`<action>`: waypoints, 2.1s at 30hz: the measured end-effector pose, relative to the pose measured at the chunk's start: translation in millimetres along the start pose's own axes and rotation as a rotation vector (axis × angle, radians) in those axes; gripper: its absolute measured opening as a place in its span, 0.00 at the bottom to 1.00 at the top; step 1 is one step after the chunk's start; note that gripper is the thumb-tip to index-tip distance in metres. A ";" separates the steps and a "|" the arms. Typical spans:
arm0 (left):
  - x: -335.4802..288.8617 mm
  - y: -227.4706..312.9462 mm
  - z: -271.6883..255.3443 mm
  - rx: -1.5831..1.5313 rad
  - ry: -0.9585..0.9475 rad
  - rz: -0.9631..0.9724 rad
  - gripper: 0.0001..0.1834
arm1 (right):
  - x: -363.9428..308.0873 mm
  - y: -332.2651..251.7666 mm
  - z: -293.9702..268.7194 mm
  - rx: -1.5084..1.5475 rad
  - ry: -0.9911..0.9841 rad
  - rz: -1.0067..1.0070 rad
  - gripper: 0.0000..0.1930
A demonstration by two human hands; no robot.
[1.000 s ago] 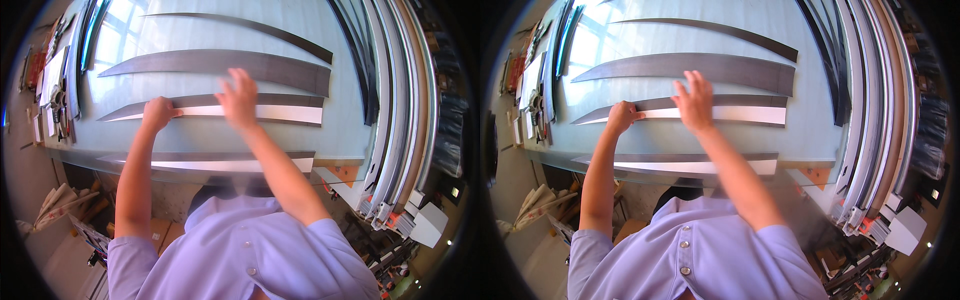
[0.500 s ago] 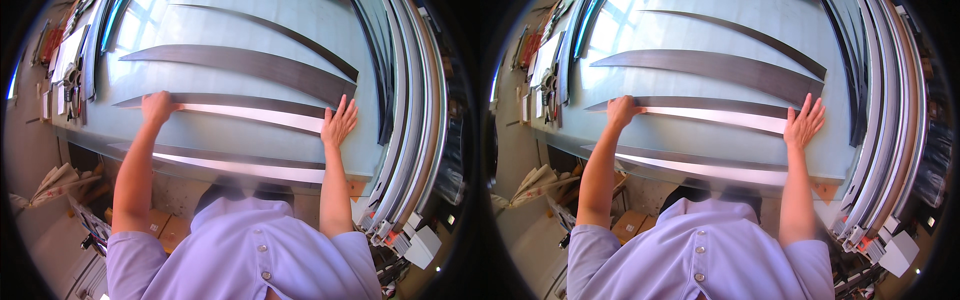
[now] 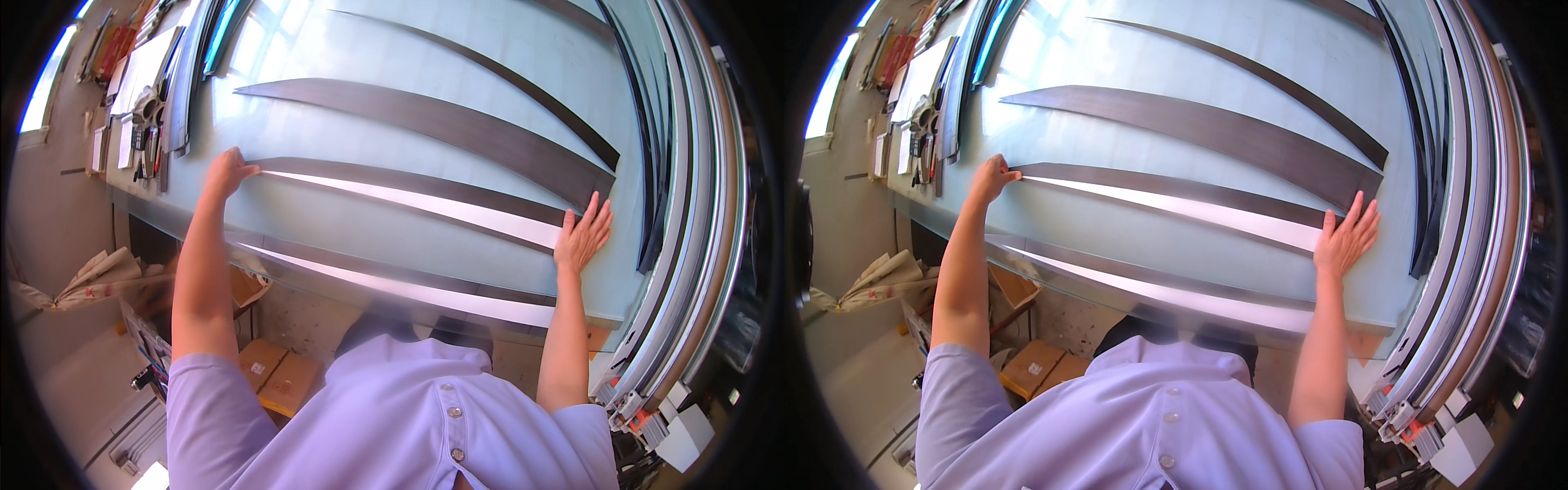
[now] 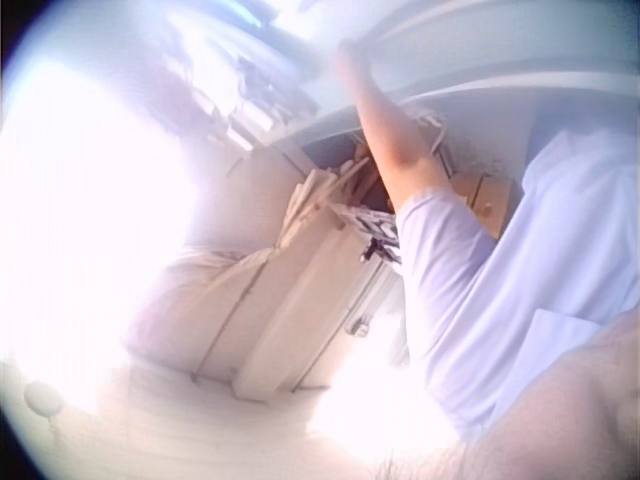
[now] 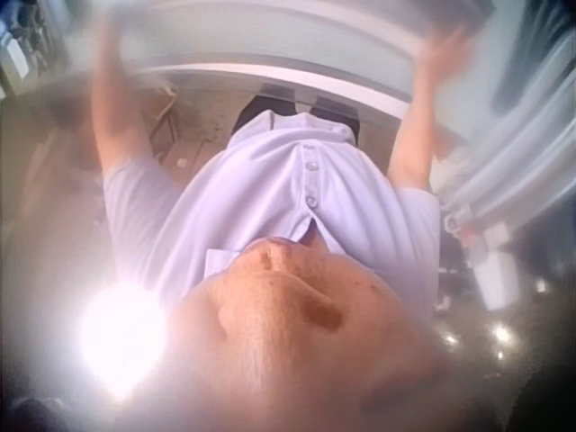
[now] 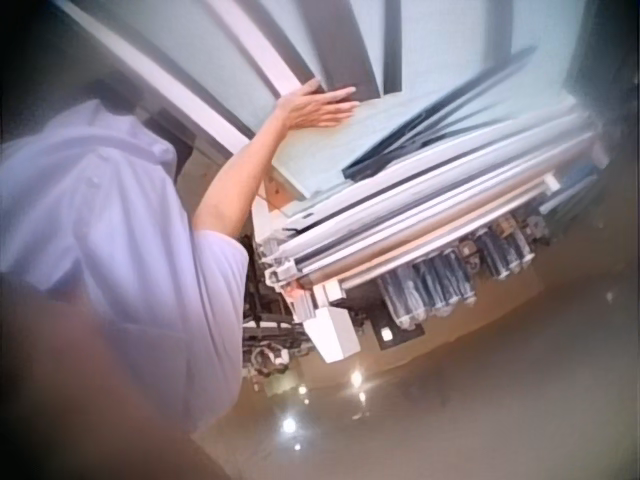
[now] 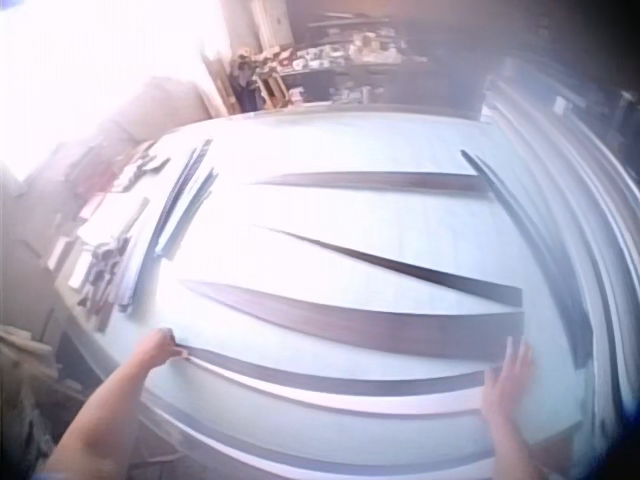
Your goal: The person sorts and stacks thin metal strips on a work table, aligning them together by hand.
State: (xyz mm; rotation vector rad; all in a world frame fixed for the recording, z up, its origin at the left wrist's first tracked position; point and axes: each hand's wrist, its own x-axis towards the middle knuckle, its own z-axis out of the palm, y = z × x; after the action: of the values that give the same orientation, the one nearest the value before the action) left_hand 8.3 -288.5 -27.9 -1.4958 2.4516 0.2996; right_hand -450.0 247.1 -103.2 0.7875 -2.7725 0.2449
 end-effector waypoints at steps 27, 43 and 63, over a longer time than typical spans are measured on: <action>-99.9 226.3 71.0 -0.554 0.593 0.388 0.20 | -29.8 -200.8 -29.4 0.515 0.092 -0.206 0.29; -33.2 79.9 70.5 0.043 0.595 0.094 0.42 | -17.1 23.0 -4.2 -0.010 0.008 -0.031 0.37; -63.4 102.3 76.2 -0.407 0.734 0.415 0.33 | -11.1 27.0 -61.6 0.643 -0.040 -0.166 0.36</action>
State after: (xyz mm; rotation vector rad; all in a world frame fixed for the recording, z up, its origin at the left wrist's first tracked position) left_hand -46.8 -166.0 -75.4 -1.3900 3.4759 0.3980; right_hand -443.6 289.2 -50.0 1.1594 -2.6447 1.1297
